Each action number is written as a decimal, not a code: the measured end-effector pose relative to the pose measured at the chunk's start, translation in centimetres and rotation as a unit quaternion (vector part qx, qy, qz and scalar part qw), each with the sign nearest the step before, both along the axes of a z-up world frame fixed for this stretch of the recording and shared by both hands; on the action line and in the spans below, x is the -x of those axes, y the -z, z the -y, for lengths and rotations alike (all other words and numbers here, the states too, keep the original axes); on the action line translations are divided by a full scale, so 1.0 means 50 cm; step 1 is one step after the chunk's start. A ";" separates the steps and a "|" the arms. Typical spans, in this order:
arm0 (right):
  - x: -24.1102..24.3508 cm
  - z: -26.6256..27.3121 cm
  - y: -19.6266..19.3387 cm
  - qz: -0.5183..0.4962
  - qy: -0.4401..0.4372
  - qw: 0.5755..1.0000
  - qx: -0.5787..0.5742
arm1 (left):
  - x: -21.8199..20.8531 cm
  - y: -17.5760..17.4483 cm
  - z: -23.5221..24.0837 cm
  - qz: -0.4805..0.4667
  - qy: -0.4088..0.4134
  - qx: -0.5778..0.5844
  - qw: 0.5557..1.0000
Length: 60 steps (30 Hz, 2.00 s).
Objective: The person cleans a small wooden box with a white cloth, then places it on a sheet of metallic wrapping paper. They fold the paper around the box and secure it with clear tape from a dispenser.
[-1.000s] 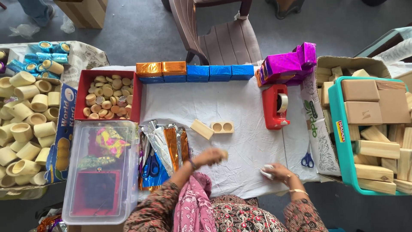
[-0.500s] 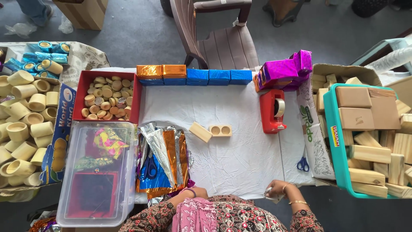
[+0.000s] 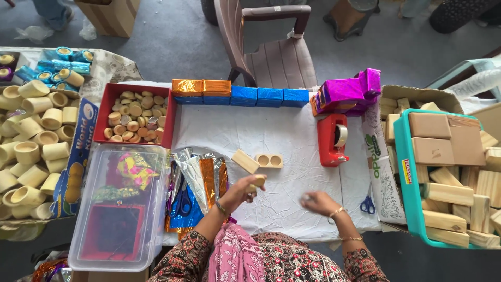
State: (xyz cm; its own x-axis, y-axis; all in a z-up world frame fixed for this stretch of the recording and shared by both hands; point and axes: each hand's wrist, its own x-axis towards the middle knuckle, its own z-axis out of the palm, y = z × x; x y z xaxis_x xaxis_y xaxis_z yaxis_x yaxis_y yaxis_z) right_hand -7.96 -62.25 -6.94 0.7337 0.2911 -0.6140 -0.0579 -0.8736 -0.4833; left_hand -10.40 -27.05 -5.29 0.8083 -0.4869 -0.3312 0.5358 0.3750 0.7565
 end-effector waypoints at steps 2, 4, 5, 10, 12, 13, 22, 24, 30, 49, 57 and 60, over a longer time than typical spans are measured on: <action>-0.021 -0.061 -0.060 0.035 0.063 0.993 -0.095 | -0.015 -0.003 0.016 -0.021 -0.027 0.066 0.997; -0.033 -0.124 -0.104 0.071 0.123 0.972 -0.189 | -0.029 0.007 0.037 -0.042 -0.055 0.131 0.989; -0.031 -0.157 -0.117 0.150 0.119 0.956 -0.222 | -0.032 0.020 0.049 -0.039 -0.077 0.126 0.988; -0.017 -0.270 -0.168 0.373 0.084 0.873 -0.304 | -0.019 0.015 0.087 -0.051 -0.098 0.144 0.983; -0.028 -0.280 -0.173 0.417 0.063 0.851 -0.314 | -0.015 0.014 0.084 -0.012 -0.095 0.130 0.987; -0.023 -0.281 -0.175 0.417 0.062 0.850 -0.316 | -0.014 0.006 0.082 -0.011 -0.096 0.129 0.987; -0.020 -0.286 -0.198 0.428 0.048 0.849 -0.305 | -0.014 -0.037 0.099 0.020 -0.119 0.122 0.985; -0.013 -0.298 -0.221 0.442 0.044 0.844 -0.302 | -0.021 -0.038 0.095 0.030 -0.150 0.160 0.975; -0.018 -0.305 -0.226 0.460 0.056 0.834 -0.298 | -0.011 -0.050 0.092 0.048 -0.168 0.131 0.976; 0.000 -0.321 -0.211 0.452 0.086 0.836 -0.300 | -0.004 -0.014 0.091 0.028 -0.188 0.126 0.974; -0.035 -0.323 -0.209 0.474 0.083 0.820 -0.310 | -0.032 -0.007 0.096 0.052 -0.170 0.140 0.974; -0.036 -0.317 -0.197 0.461 0.109 0.830 -0.295 | -0.052 -0.037 0.091 0.056 -0.188 0.150 0.969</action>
State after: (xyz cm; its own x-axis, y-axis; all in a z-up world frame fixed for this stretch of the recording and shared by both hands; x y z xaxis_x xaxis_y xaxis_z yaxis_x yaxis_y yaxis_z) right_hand -6.18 -46.40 2.89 0.8871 0.1398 0.4398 0.4484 -0.4869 -0.7496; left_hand -7.78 -31.60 -3.46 0.9698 -0.2119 -0.1208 0.2400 0.7396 0.6288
